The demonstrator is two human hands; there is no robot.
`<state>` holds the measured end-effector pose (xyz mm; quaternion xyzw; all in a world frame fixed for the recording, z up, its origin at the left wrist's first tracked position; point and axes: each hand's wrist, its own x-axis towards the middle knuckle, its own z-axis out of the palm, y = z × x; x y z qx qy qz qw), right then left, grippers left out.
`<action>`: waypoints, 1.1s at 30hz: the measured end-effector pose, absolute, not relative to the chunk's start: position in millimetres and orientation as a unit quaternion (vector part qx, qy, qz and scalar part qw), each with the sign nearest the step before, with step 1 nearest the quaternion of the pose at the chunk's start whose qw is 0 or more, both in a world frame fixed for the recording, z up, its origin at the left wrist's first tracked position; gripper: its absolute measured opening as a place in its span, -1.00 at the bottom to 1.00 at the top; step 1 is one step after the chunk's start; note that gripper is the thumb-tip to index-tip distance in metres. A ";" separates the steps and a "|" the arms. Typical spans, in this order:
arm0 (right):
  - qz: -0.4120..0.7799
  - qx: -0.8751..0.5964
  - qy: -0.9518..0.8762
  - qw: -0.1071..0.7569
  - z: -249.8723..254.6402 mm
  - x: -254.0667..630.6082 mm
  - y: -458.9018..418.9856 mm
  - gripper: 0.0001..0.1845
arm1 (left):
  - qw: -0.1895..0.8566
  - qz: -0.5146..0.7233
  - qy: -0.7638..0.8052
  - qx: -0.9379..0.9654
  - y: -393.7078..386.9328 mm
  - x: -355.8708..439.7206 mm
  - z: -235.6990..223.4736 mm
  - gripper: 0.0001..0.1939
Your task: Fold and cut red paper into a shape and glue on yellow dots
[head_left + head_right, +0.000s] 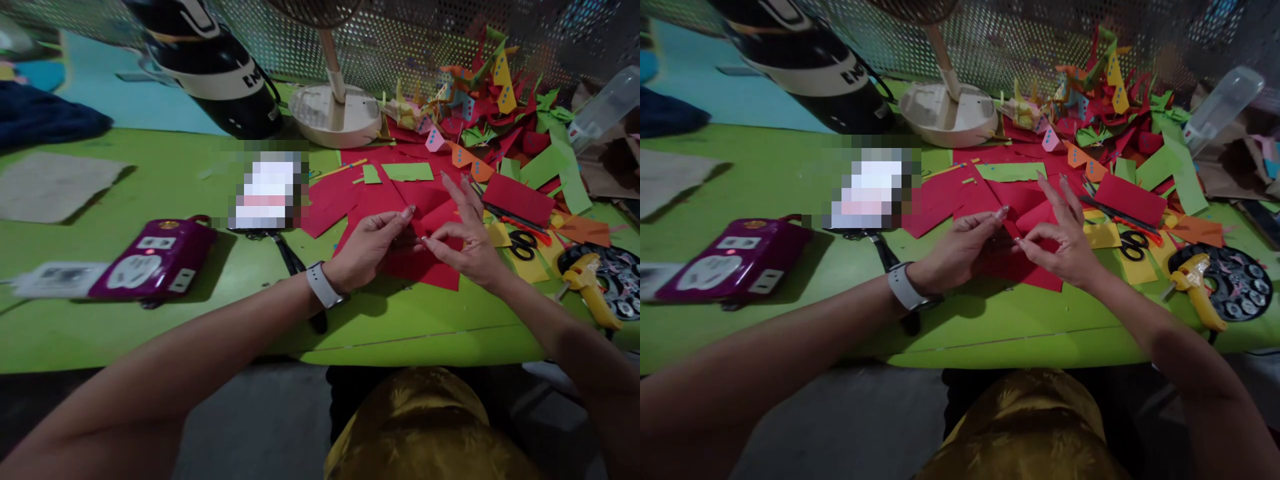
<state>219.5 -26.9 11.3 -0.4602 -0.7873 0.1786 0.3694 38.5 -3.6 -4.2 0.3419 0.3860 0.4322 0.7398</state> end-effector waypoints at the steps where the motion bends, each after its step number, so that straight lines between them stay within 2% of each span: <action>1: 0.176 -0.459 -0.788 0.371 10.2 219.7 -26.5 -0.85 | 0.736 0.435 0.386 0.346 -3.5 38.6 -5.2 -0.61; 8: 0.197 -0.460 -0.780 0.375 3.1 223.4 -21.6 -0.90 | 0.735 0.443 0.383 0.343 0.0 36.7 -4.3 -0.51; 15: 0.187 -0.466 -0.789 0.355 1.5 222.8 -21.5 -0.81 | 0.720 0.446 0.403 0.348 1.8 34.8 -2.1 -0.59; 27: 0.101 -0.529 -0.756 0.370 -2.6 216.4 -26.5 -0.80 | 0.720 0.474 0.372 0.345 -4.8 39.8 1.1 -0.55; 33: 0.139 -0.542 -0.744 0.365 -3.6 219.2 -23.5 -0.78 | 0.725 0.468 0.366 0.348 -5.0 40.1 -1.5 -0.60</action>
